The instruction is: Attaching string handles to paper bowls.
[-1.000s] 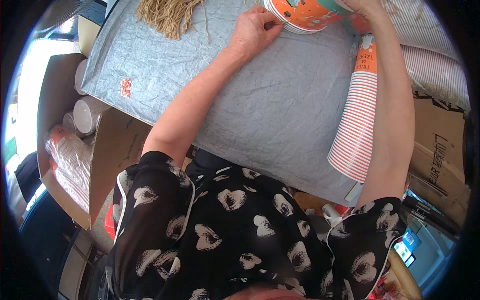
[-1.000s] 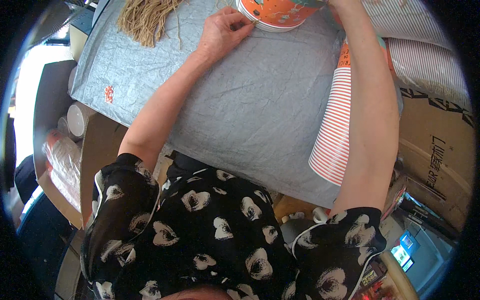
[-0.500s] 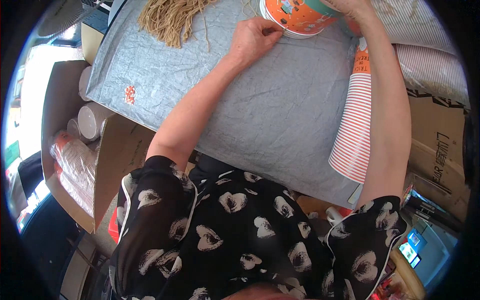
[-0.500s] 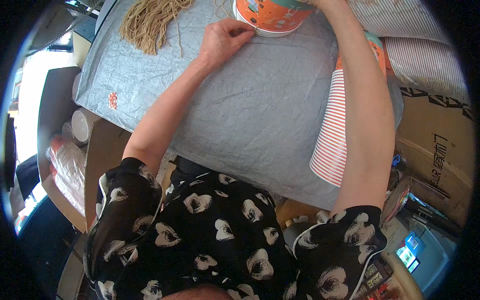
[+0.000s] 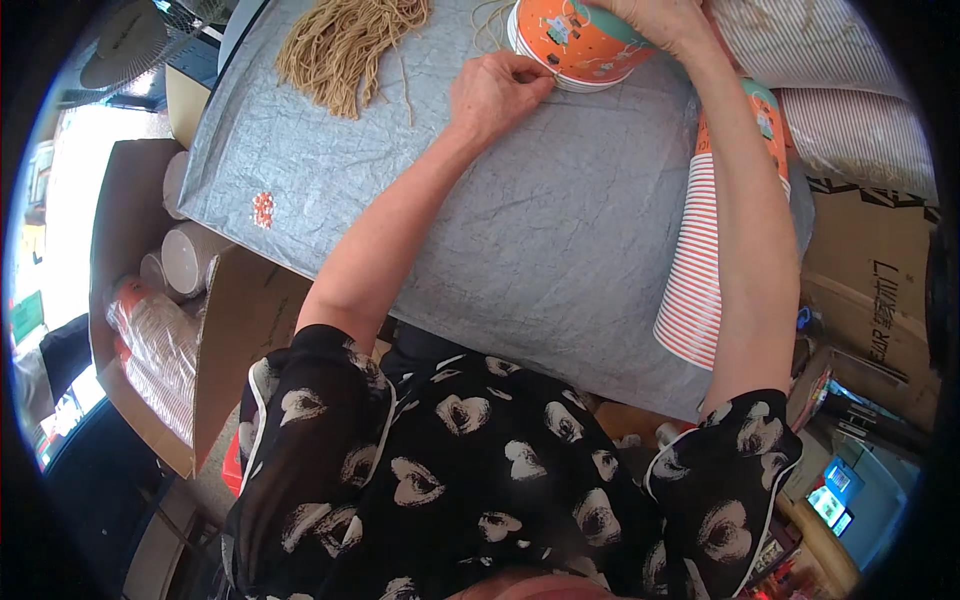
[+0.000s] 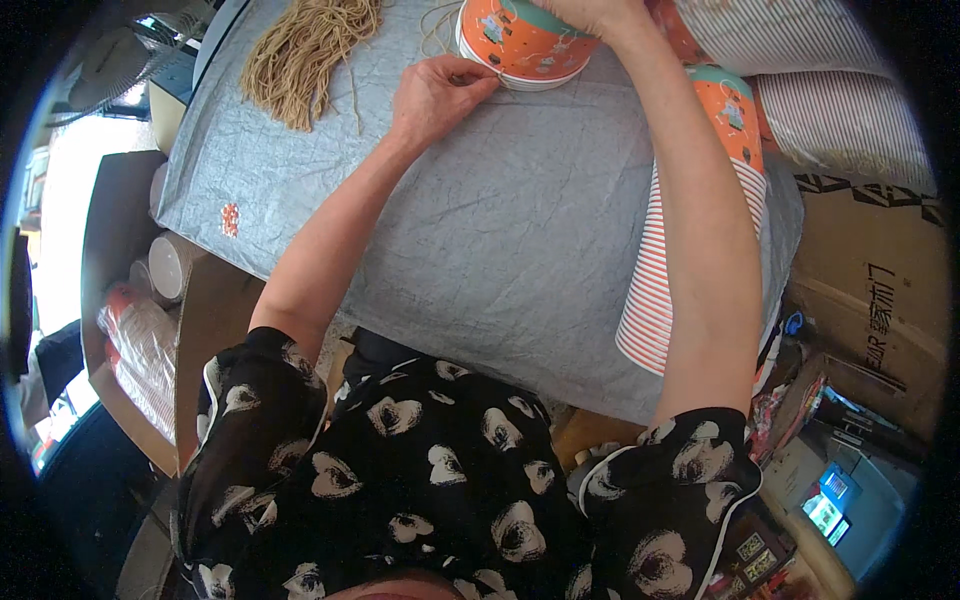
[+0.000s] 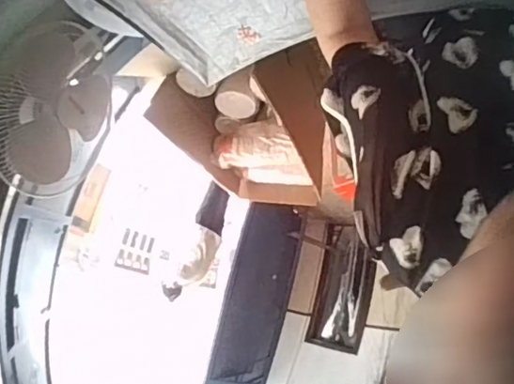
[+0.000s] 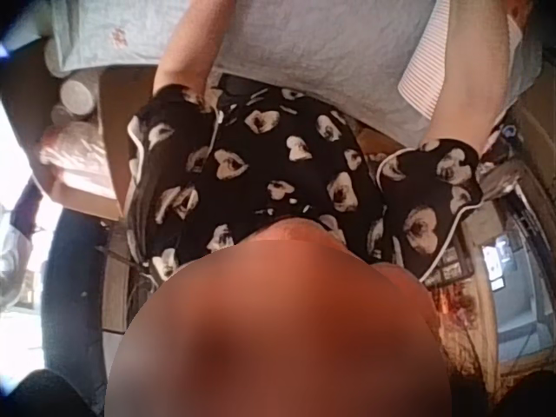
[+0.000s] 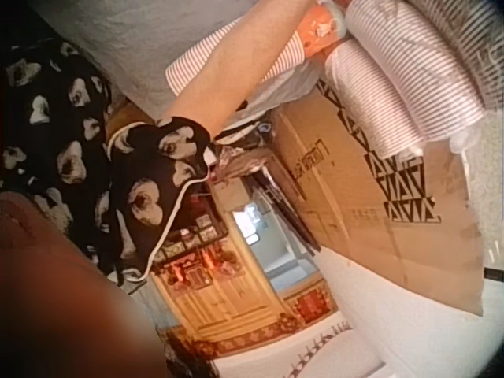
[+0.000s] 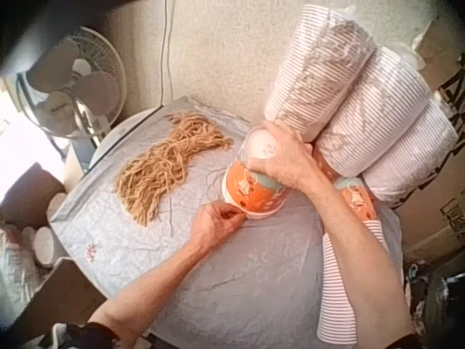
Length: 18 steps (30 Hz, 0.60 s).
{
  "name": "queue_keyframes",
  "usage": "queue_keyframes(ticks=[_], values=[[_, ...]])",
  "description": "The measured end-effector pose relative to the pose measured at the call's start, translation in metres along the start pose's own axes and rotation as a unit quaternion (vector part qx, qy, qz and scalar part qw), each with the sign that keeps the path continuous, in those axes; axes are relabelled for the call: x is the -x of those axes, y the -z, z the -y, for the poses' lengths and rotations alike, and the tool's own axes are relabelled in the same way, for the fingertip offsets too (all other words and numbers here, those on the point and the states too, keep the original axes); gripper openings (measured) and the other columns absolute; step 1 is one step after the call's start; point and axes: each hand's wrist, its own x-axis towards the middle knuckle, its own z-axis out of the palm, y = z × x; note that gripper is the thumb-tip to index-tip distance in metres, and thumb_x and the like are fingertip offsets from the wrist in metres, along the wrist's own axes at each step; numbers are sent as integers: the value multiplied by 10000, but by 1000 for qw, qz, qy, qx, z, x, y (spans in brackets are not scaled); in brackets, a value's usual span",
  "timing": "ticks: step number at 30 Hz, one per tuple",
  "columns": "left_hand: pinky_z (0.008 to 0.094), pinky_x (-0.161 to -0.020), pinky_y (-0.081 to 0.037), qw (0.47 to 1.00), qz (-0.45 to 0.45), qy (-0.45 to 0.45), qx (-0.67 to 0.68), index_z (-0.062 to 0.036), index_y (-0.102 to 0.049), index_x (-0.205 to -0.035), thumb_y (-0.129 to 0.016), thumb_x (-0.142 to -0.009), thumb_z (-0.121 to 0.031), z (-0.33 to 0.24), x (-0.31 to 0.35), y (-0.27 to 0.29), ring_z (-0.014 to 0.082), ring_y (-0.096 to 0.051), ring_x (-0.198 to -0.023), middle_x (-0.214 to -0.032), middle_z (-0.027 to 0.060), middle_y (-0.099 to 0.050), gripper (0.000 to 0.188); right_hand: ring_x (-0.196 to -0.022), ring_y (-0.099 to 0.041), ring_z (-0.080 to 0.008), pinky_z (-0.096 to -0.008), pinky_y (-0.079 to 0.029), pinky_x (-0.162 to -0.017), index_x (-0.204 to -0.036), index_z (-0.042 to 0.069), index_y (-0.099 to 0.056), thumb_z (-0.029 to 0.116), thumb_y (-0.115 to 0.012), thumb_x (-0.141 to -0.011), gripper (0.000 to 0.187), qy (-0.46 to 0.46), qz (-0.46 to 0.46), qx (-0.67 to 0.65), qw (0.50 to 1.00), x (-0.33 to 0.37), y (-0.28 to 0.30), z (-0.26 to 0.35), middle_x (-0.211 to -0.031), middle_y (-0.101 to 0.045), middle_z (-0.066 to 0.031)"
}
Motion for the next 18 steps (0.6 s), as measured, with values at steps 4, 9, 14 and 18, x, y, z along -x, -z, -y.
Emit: queue_keyframes(ticks=[4,9,14,18], values=[[374,-707,-580,999,36,35,-12,-144,-810,-896,-794,-781,-330,7,-7,9,228,-735,-729,-794,64,-764,220,-1428,-391,-391,-507,-313,-1166,-1459,34,-488,448,-834,-685,943,-1,-10,-16,1000,3,-9,-3,-1515,-443,-234],[305,-678,-562,998,51,36,-22,-64,-776,-937,-867,-773,-316,10,-15,13,117,-680,-675,-761,38,-747,314,-1438,-376,-389,-522,-307,-1161,-1477,43,-478,438,-842,-673,967,-5,-12,3,1000,4,-11,-4,-1525,-436,-233],[282,-764,-550,996,76,29,-25,-23,-670,-1194,-865,-793,-275,14,-28,21,128,-667,-841,-971,42,-726,513,-1457,-351,-382,-529,-296,-1164,-1500,47,-456,440,-849,-659,1008,-13,-22,12,1000,4,-12,-8,-1543,-418,-233],[280,-696,-526,932,76,153,318,1,-577,-1354,-750,-857,-94,26,-53,36,163,-680,-836,-1158,41,-708,535,-1466,-339,-380,-523,-289,-1169,-1509,40,-444,443,-851,-651,1031,67,-16,-130,989,11,-9,-20,-1555,-404,-237]])
